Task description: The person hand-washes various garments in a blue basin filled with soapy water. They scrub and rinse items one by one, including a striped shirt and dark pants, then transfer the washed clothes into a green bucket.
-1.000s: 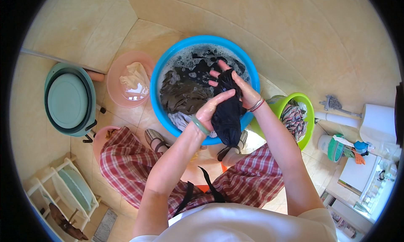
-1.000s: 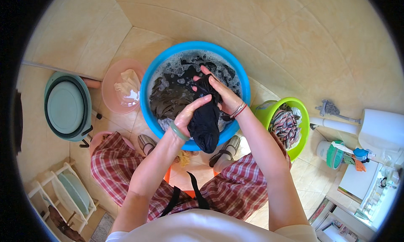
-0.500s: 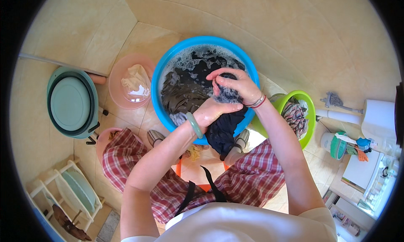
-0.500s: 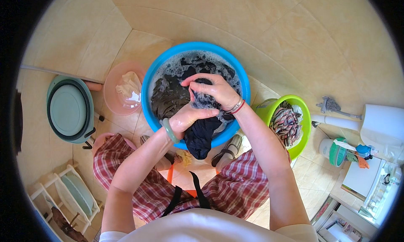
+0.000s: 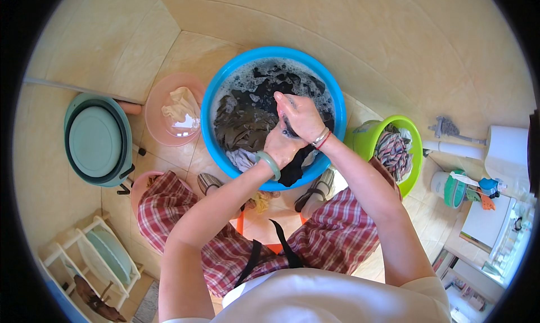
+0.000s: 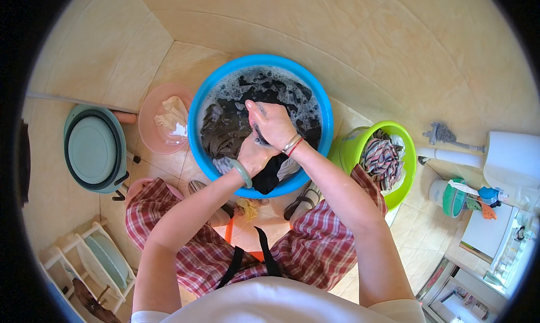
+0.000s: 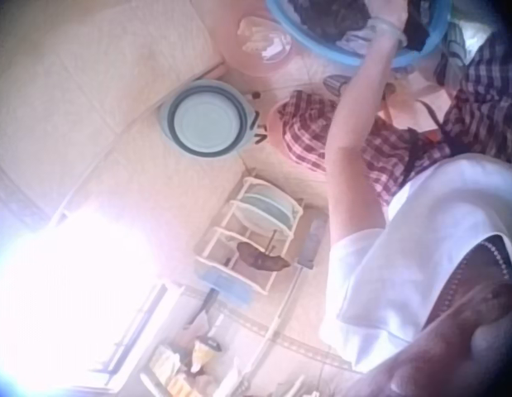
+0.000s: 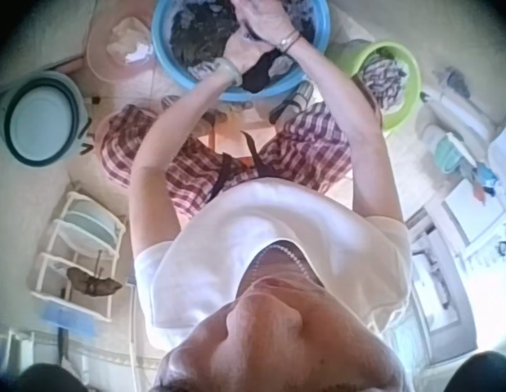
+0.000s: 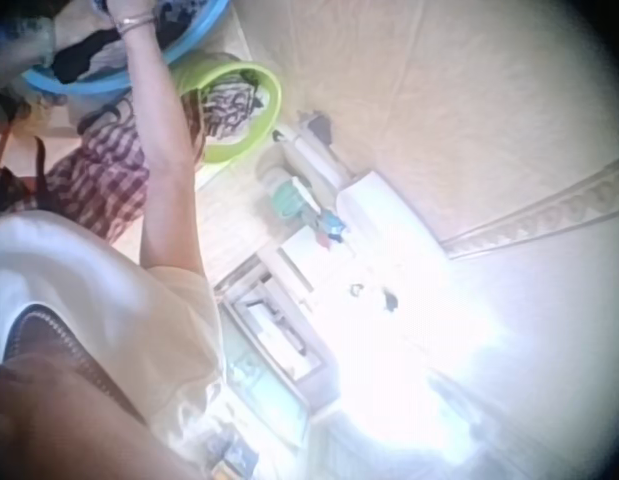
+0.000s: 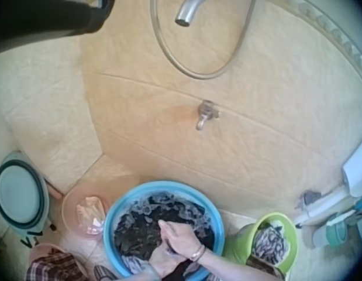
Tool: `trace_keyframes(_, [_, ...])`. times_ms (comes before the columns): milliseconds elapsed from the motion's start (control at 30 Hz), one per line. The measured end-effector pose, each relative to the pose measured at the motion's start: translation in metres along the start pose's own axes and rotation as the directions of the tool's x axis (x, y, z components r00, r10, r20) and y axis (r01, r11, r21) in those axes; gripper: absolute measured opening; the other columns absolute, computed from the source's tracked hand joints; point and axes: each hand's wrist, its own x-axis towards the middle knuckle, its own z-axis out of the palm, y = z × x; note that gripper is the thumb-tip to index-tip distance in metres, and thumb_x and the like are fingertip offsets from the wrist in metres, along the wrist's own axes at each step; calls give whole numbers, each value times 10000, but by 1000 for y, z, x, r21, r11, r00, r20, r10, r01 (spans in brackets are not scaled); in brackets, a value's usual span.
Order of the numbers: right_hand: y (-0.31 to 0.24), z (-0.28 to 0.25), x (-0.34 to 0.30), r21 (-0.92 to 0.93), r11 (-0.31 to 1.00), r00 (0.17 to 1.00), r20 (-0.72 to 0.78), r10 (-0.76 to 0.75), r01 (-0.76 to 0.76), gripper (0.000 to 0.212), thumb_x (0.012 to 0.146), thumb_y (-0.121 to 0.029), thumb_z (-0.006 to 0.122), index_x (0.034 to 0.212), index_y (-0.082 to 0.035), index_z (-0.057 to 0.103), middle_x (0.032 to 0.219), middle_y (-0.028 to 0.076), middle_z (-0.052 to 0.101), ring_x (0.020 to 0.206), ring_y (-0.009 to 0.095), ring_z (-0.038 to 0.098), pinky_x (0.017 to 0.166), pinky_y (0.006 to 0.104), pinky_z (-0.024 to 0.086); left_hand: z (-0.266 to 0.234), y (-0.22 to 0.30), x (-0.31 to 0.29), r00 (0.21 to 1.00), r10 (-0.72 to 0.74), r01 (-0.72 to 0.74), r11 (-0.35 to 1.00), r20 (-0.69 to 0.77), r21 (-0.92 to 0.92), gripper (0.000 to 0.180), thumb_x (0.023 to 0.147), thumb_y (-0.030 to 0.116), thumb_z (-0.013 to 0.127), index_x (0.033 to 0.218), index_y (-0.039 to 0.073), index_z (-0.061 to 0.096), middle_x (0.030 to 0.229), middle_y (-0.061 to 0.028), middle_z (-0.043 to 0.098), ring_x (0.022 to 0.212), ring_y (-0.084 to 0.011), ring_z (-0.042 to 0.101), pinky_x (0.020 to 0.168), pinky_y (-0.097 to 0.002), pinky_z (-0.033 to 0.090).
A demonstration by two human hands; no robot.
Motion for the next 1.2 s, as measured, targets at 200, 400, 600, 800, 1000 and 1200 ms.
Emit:
trace_keyframes(200, [15,8,2,-278,960,993,-118,-10,-23,525,983,-381,464,612,-18,537,536,50,527,456,139,522,496,300,424,13,-32,10,983,-141,153,984,-119,96,732,634,343,799,1209,-13,518,1092,-197,647,1051,-348,617,904,-382,476])
trace_keyframes(400, [44,1,15,-133,973,968,-193,161,-188,568,954,-477,445,654,-32,630,570,90,599,591,215,612,635,355,481,21,-17,16,942,-257,307,920,-214,245,789,645,323,824,1254,-31,468,1112,-215,631,1043,-329,624,908,-385,480])
trace_keyframes(600, [27,-43,13,55,948,949,-20,315,-314,835,815,-692,546,1348,-61,423,1351,117,469,1227,252,442,925,492,408,8,-23,8,943,-281,149,834,-177,-531,1076,710,347,838,1450,-9,142,1307,-172,481,1159,-246,513,952,-370,453])
trace_keyframes(800, [7,-54,-38,-19,896,848,317,425,-443,993,726,-427,782,1478,-118,212,1324,188,508,1134,348,563,856,447,500,-9,22,14,891,-273,-120,628,-362,-769,794,818,279,763,1410,115,261,1318,-109,460,1179,-255,478,958,-395,428])
trace_keyframes(1000, [-36,-74,-53,-535,827,974,-29,-223,173,609,726,-184,765,1260,-53,503,1086,115,629,1000,225,615,873,333,489,-39,21,19,806,-485,94,672,-340,-735,879,691,181,837,1362,244,274,1348,-101,378,1178,-264,416,890,-500,423])
trace_keyframes(1200, [-58,-119,-72,339,934,993,-80,-88,111,436,761,-42,731,1168,-30,575,1097,28,600,1021,130,557,927,274,425,-37,10,25,865,-495,316,663,-81,-679,637,869,615,543,1406,323,363,1474,-11,281,1333,-289,296,979,-626,313])
